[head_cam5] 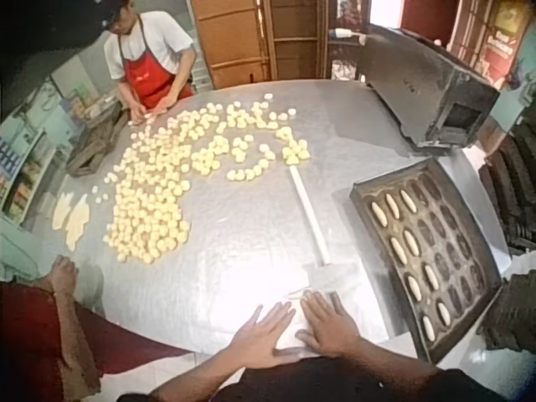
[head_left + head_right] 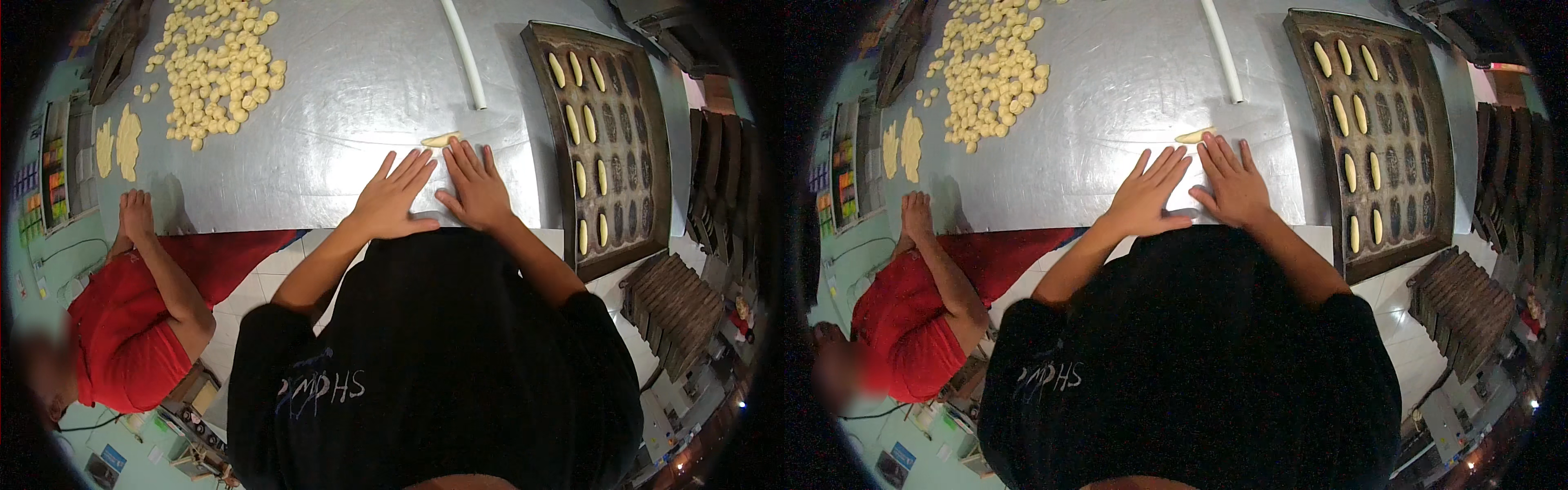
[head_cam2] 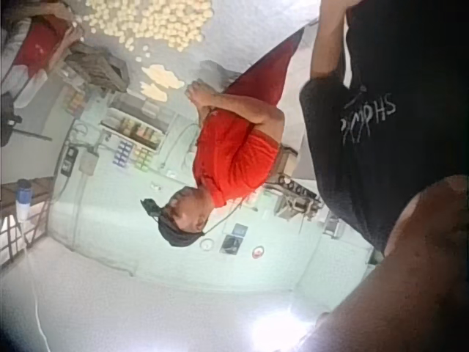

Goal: The person flattens dough balls using a rolling pin, rolls them into elongated dough pieces by hand, and arranges them onto a baking tray.

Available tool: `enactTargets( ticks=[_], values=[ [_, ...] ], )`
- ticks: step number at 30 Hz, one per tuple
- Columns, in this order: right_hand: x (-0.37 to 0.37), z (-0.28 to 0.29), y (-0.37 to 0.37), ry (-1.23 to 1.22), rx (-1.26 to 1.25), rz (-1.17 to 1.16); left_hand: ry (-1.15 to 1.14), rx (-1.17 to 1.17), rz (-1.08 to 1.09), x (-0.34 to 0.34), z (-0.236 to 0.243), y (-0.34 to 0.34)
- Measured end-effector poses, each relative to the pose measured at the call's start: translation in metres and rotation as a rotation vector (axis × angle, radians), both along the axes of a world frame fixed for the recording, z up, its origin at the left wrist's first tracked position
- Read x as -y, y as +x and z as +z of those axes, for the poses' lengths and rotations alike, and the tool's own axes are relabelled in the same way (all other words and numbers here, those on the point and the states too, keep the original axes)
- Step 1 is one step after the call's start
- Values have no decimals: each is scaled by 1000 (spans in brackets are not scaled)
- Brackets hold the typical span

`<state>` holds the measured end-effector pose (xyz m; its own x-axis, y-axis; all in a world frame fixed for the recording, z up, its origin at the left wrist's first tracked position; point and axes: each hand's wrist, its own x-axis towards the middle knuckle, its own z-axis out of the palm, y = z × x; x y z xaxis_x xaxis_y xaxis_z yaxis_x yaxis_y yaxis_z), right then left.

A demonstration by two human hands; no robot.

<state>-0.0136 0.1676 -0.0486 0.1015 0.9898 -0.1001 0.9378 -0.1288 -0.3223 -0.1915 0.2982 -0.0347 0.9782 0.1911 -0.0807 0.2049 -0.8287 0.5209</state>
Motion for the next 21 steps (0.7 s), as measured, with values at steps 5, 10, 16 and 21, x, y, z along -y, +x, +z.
enactTargets(
  ticks=[5,10,16,21],
  values=[
    [-94,17,-2,268,65,-65,-86,386,302,-18,-19,-20],
    [-47,7,-12,-66,120,192,-34,380,336,-16,-13,-27],
    [-154,-26,-5,197,108,68,-122,457,405,-16,-11,-23],
    [-164,9,66,26,-466,105,-182,509,420,-16,-19,-24]
  ],
)
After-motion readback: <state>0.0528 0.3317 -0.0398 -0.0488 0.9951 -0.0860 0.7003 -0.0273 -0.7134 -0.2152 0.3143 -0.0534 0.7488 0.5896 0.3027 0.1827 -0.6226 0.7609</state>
